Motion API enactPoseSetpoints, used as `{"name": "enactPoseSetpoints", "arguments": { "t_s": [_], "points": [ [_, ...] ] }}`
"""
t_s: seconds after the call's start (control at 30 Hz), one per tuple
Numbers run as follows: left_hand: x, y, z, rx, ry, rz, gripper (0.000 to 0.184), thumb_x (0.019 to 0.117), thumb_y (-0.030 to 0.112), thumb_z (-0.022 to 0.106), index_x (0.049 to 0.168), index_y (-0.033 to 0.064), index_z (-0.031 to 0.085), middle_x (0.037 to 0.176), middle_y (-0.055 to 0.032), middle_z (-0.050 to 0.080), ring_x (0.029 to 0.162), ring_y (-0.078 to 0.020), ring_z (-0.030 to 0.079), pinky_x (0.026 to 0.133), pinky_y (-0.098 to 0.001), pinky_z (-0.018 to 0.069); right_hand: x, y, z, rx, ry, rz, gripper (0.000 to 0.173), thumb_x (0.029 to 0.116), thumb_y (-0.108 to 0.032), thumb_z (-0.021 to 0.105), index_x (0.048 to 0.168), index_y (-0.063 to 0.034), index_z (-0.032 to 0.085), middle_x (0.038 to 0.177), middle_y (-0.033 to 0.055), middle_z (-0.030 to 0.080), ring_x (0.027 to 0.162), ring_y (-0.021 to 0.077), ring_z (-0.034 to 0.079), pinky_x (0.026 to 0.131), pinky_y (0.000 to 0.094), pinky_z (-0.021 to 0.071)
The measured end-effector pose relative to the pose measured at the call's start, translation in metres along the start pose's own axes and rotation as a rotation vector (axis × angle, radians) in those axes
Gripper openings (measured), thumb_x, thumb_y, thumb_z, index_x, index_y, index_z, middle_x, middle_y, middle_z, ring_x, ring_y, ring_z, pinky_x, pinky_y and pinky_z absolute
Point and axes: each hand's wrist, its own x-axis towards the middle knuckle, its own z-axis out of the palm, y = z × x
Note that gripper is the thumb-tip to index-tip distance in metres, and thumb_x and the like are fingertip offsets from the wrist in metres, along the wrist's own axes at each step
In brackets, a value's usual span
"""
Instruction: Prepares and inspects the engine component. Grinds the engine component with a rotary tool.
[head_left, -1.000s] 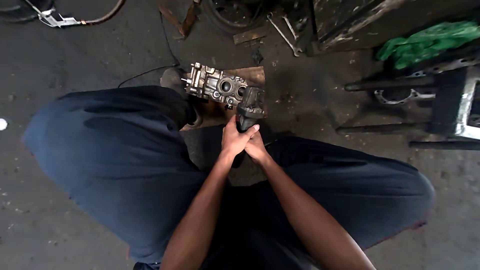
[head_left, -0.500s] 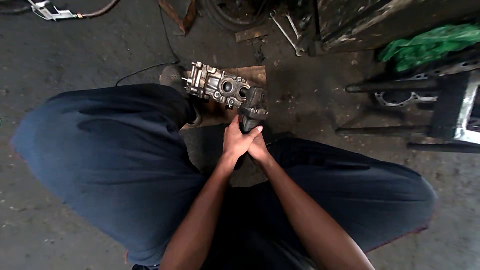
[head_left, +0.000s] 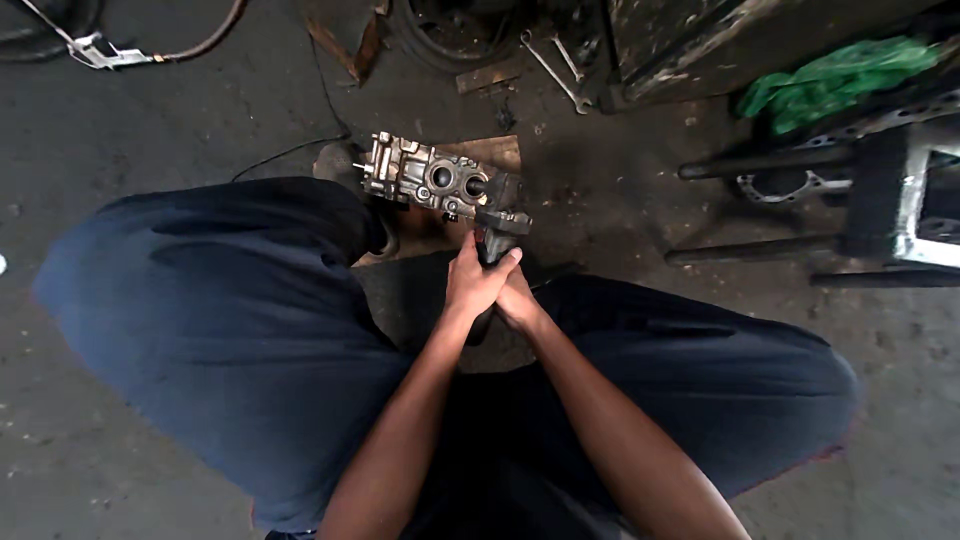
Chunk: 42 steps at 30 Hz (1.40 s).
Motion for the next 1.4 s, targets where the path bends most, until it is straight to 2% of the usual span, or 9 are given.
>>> {"name": "enactPoseSetpoints", "arguments": {
  "t_s": [0.17,0.3,0.4,0.5,0.6,0.83,1.03,1.23,1.4],
  "points": [
    [0.009,-0.01,0.001,-0.021,0.032,-0.008,0.077,0.0905,0.048,0.076,0.152,0.0142,0.045,0.127,-0.014,0.068,0.118,-0.0261,0.066,0.101,-0.0532,0.0536,0.004,-0.001,0.004,-0.066,-0.024,0.002,0.031,0.0901,-0.005,0.069,0.12,-0.0012,0.062,0.105,0.0079,0.071,0.099,0.0109,0.068,0.091,0.0309,0.0576],
    [0.01,-0.007,0.0,0.029,0.03,-0.028,0.076,0.0894,0.049,0.077,0.15,0.0141,0.047,0.124,-0.0146,0.069,0.116,-0.0277,0.067,0.1,-0.0546,0.0539,0.004,-0.004,0.003,-0.077,-0.058,-0.002,0.02,0.0928,-0.004,0.067,0.112,-0.0005,0.065,0.097,0.0059,0.07,0.094,0.0089,0.067,0.089,0.0291,0.056],
    [0.009,-0.008,-0.001,0.063,0.035,-0.042,0.077,0.0893,0.049,0.077,0.15,0.0139,0.047,0.123,-0.0156,0.07,0.115,-0.0298,0.067,0.099,-0.0563,0.0537,0.003,0.0,0.002,-0.07,-0.088,-0.015,0.023,0.094,-0.006,0.065,0.117,0.0,0.063,0.102,0.0062,0.07,0.098,0.0091,0.066,0.092,0.0299,0.0548],
    [0.01,-0.009,-0.004,0.083,0.027,-0.06,0.077,0.0892,0.049,0.077,0.151,0.0147,0.047,0.124,-0.0159,0.069,0.117,-0.0305,0.067,0.1,-0.0574,0.0529,0.007,0.008,0.006,-0.024,-0.084,-0.051,0.034,0.0906,-0.003,0.069,0.124,0.0002,0.061,0.106,0.0066,0.071,0.101,0.008,0.068,0.093,0.0281,0.0568],
    [0.013,-0.01,-0.006,0.089,0.025,-0.068,0.077,0.089,0.049,0.078,0.151,0.0138,0.047,0.127,-0.0158,0.068,0.119,-0.03,0.065,0.102,-0.0564,0.0517,0.011,0.012,0.008,0.008,-0.102,-0.085,0.032,0.0899,-0.003,0.069,0.121,-0.0003,0.062,0.104,0.0066,0.072,0.099,0.0091,0.069,0.092,0.0294,0.0576],
    [0.016,-0.014,-0.007,0.098,0.031,-0.056,0.074,0.089,0.049,0.078,0.149,0.0156,0.049,0.125,-0.0162,0.069,0.117,-0.0316,0.066,0.099,-0.0585,0.0525,0.013,0.012,0.009,-0.028,-0.118,-0.075,0.031,0.0899,-0.004,0.07,0.12,-0.0017,0.064,0.103,0.0052,0.072,0.098,0.0081,0.068,0.091,0.0296,0.0576],
    [0.017,-0.02,-0.005,0.088,0.041,-0.01,0.074,0.0895,0.047,0.078,0.149,0.0153,0.049,0.126,-0.0162,0.068,0.119,-0.0317,0.065,0.1,-0.0594,0.0523,0.012,0.011,0.007,-0.095,-0.124,-0.014,0.035,0.094,-0.007,0.067,0.128,-0.0016,0.061,0.113,0.0093,0.07,0.107,0.0108,0.066,0.096,0.0318,0.056],
    [0.013,-0.013,-0.004,0.115,0.034,-0.031,0.08,0.0895,0.048,0.078,0.153,0.0121,0.045,0.13,-0.0176,0.067,0.122,-0.0321,0.064,0.104,-0.0574,0.0504,0.009,0.01,0.006,-0.033,-0.102,-0.009,0.035,0.0929,-0.005,0.068,0.126,0.0003,0.06,0.111,0.0099,0.07,0.104,0.0111,0.067,0.094,0.0303,0.0566],
    [0.012,-0.012,-0.003,0.123,0.047,-0.038,0.078,0.0898,0.049,0.077,0.152,0.0139,0.046,0.128,-0.0167,0.067,0.119,-0.0325,0.065,0.101,-0.0588,0.0513,0.01,0.009,0.005,-0.035,-0.111,0.006,0.033,0.0934,-0.005,0.067,0.125,-0.0007,0.061,0.11,0.0093,0.07,0.103,0.0113,0.067,0.093,0.0312,0.0565]
  ]
}}
